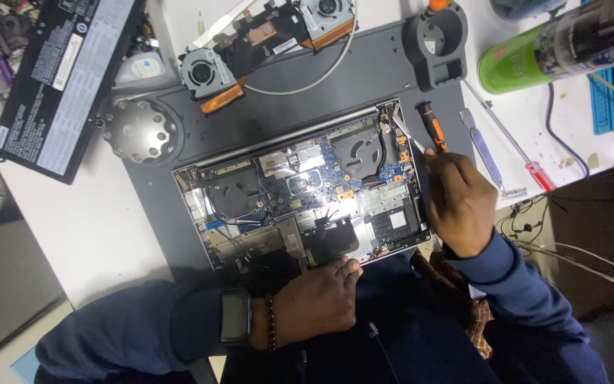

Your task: Repairing a laptop by disassembling internal components using a screwdriver

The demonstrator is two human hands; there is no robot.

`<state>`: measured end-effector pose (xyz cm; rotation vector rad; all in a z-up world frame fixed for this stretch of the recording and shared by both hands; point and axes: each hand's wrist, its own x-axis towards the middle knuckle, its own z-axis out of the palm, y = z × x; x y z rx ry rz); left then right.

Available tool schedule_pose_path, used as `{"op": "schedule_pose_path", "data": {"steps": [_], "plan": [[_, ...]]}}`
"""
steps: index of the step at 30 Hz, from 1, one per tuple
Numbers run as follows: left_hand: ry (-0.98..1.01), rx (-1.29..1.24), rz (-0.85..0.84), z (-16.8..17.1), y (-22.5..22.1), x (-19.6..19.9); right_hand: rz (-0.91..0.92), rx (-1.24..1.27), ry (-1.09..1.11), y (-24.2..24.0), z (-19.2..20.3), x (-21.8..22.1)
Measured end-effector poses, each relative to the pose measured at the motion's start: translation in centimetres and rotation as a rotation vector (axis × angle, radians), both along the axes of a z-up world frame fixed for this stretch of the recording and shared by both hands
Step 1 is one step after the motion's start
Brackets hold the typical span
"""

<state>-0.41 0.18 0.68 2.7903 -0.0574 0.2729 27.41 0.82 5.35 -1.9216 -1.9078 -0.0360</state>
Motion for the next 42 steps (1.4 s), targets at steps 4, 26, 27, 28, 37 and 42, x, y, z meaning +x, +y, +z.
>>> {"op": "schedule_pose_path", "data": {"steps": [4, 26, 27, 28, 37, 42], "plan": [[0.019, -0.004, -0.022, -0.2, 0.0, 0.1, 0.008, -0.150, -0.089, -1.0, 1.7, 1.3], [-0.041, 0.046, 0.015, -1.0, -0.6, -0.1, 0.139, -0.365, -0.140, 1.9, 5.1, 4.7], [-0.008, 0.017, -0.002, -0.7, -0.5, 0.1, 0.157, -0.374, -0.081, 2.0, 4.9, 5.0], [0.026, -0.012, -0.018, -0.5, -0.3, 0.3, 0.175, -0.383, -0.023, 2.2, 4.7, 5.3], [0.055, 0.103, -0.048, 0.2, 0.1, -0.1, 0.100, -0.111, 0.257, 0.5, 1.4, 2.1], [0.025, 0.069, -0.022, -0.4, -0.3, -0.2, 0.062, -0.048, 0.277, 0.0, 0.4, 1.1]]}}
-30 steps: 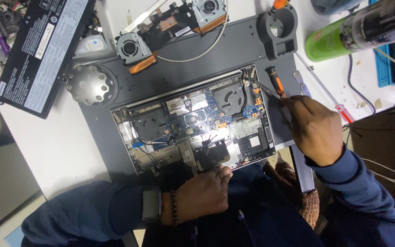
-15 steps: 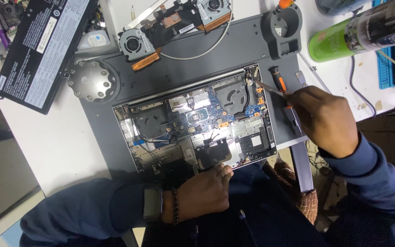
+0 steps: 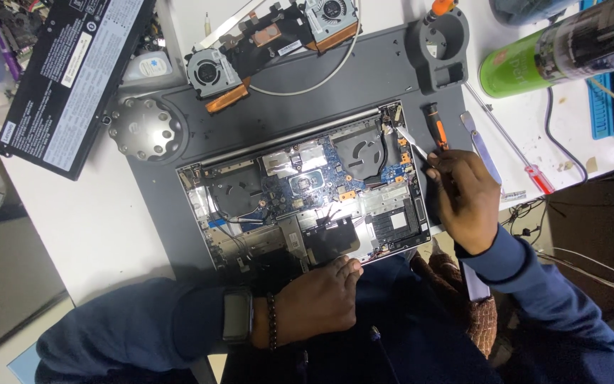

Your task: Repairing a laptop by disassembling internal components using a screwdriver

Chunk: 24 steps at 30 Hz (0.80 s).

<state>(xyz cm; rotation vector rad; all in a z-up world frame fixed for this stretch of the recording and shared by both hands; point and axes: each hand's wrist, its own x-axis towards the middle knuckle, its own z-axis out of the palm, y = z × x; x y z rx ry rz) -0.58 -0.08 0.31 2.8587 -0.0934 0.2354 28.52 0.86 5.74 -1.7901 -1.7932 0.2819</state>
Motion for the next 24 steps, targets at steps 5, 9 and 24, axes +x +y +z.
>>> {"op": "schedule_pose_path", "data": {"steps": [5, 9, 24], "plan": [[-0.018, -0.028, 0.004, 0.7, 0.5, 0.1, -0.043, 0.040, -0.059, -0.5, -1.3, -0.5], [-0.025, -0.003, -0.005, 0.7, 0.7, 0.3, -0.074, 0.074, -0.125, -1.0, -2.4, -0.7], [-0.352, -0.001, 0.113, 7.4, 6.9, 5.0, -0.009, 0.029, -0.293, -1.7, -2.2, 0.6]]}}
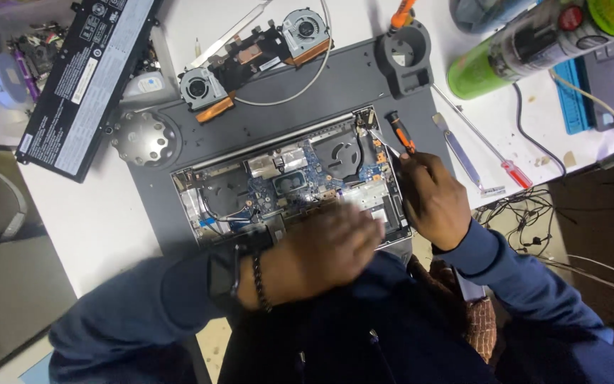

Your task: Repairing a laptop by disassembling internal components using a screwdriver

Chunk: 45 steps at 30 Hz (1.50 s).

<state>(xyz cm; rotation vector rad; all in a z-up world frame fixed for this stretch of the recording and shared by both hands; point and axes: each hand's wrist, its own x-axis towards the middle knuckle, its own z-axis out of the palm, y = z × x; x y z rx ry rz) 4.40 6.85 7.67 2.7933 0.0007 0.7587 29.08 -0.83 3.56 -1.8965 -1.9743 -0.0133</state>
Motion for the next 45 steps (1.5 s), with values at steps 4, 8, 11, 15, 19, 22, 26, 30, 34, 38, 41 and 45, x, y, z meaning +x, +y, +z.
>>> {"op": "schedule_pose_path", "data": {"steps": [4, 8, 11, 15, 19, 22, 26, 30, 34, 38, 41, 45], "plan": [[-0.099, 0.021, 0.178, -2.7, -2.5, 1.6, 0.002, -0.040, -0.045, 0.8, 0.9, 1.6], [-0.110, -0.086, 0.085, -4.7, -5.4, 1.2, 0.005, -0.029, -0.181, 0.7, 0.3, 1.9], [-0.115, -0.055, 0.086, -6.6, -5.5, 1.2, -0.001, 0.013, -0.184, 1.1, 0.5, 1.2], [-0.114, -0.024, 0.019, -7.7, -5.5, 1.2, -0.030, 0.033, -0.135, 1.0, -0.4, 1.3], [-0.085, 0.004, -0.014, -7.8, -5.5, 0.9, -0.049, 0.145, -0.063, 1.3, 0.1, 0.5], [-0.039, -0.004, -0.061, -7.2, -5.1, 1.0, -0.064, 0.181, -0.149, 1.3, -0.2, 0.1], [-0.074, 0.006, -0.058, -8.0, -5.2, 1.0, -0.050, 0.189, -0.248, 1.2, -1.7, 1.6], [-0.043, 0.057, -0.057, -7.8, -5.0, 1.0, -0.016, 0.169, -0.408, 1.3, -0.7, 2.2], [-0.022, 0.052, -0.039, -7.1, -5.0, 1.0, 0.053, 0.114, -0.507, 1.5, -1.2, 3.9], [-0.103, 0.063, -0.036, -6.7, -4.7, 0.8, 0.099, 0.081, -0.492, 2.3, 2.1, 3.0], [-0.098, 0.075, -0.039, -6.3, -4.5, 0.7, 0.133, 0.076, -0.474, 2.4, 2.3, 3.6], [-0.099, 0.071, -0.042, -7.4, -4.7, 1.1, 0.147, -0.037, -0.446, 3.1, 4.9, 3.0]]}}
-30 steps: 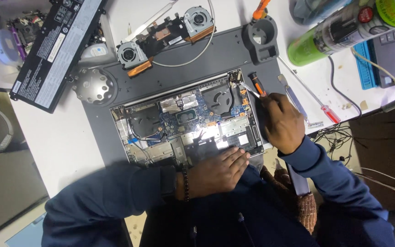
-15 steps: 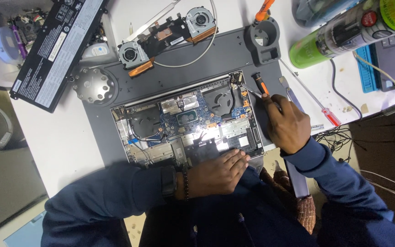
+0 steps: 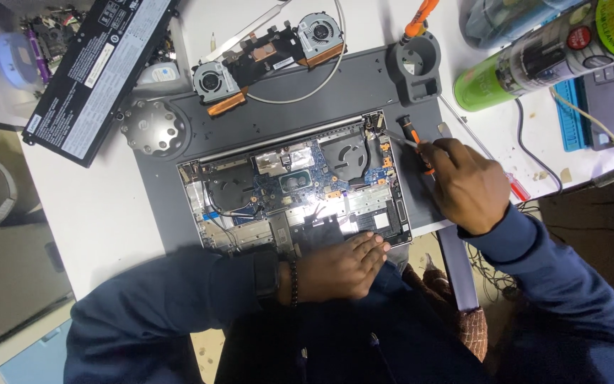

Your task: Repairing a laptop by disassembling internal components using a screwdriver

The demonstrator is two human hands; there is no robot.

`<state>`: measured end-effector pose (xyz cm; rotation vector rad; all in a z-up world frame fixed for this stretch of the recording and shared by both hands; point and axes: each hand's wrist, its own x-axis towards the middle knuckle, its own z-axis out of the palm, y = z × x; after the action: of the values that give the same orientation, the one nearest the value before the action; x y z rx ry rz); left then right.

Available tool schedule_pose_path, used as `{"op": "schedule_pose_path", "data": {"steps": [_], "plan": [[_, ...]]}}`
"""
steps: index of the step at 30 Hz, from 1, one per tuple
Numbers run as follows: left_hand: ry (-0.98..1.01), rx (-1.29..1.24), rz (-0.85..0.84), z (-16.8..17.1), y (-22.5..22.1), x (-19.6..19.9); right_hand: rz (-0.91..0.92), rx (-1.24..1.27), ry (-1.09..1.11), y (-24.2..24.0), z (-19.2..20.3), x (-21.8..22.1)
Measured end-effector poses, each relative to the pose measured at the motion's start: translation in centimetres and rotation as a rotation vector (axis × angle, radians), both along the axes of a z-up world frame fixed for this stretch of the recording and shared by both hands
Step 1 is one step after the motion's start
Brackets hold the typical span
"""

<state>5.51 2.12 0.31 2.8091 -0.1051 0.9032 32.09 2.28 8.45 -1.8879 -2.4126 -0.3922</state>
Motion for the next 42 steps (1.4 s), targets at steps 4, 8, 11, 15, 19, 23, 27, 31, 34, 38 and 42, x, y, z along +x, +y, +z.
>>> {"op": "schedule_pose_path", "data": {"steps": [4, 8, 11, 15, 19, 23, 27, 31, 34, 38, 42], "plan": [[-0.032, -0.015, -0.022, 0.4, 0.3, 0.0, 0.021, -0.038, 0.022, 0.0, -0.1, 1.2], [-0.002, -0.015, -0.036, -0.6, 0.4, 0.4, 0.012, -0.123, 0.099, 0.7, 1.0, 1.3], [-0.020, -0.024, -0.042, 0.0, 0.8, 0.3, -0.024, -0.147, 0.081, 1.5, 2.5, 0.6], [0.031, -0.033, -0.065, 0.5, 1.5, 0.1, -0.042, -0.224, 0.038, 2.5, 3.6, 0.5], [0.063, 0.015, -0.086, -0.2, 1.7, 0.1, -0.032, -0.274, -0.031, 3.3, 4.3, 0.5], [0.078, 0.005, -0.114, 0.3, 2.2, 0.0, -0.034, -0.242, -0.043, 4.2, 4.4, 1.6], [0.222, 0.020, -0.145, -1.2, 0.6, 0.0, 0.076, -0.036, -0.018, 5.3, 8.1, 2.3], [0.179, 0.000, -0.141, -0.4, 1.3, -0.5, 0.090, -0.062, 0.062, 5.0, 8.6, 0.4], [0.167, 0.086, -0.106, -0.6, 1.3, -0.5, 0.126, 0.021, 0.363, 4.7, 5.6, -0.3], [-0.038, -0.002, -0.001, -0.2, 0.7, 0.4, 0.127, -0.043, 0.678, 6.0, -0.5, -0.2], [-0.110, -0.016, -0.002, -2.8, -0.2, 0.9, 0.203, -0.050, 0.488, 7.4, -2.3, -0.5]]}}
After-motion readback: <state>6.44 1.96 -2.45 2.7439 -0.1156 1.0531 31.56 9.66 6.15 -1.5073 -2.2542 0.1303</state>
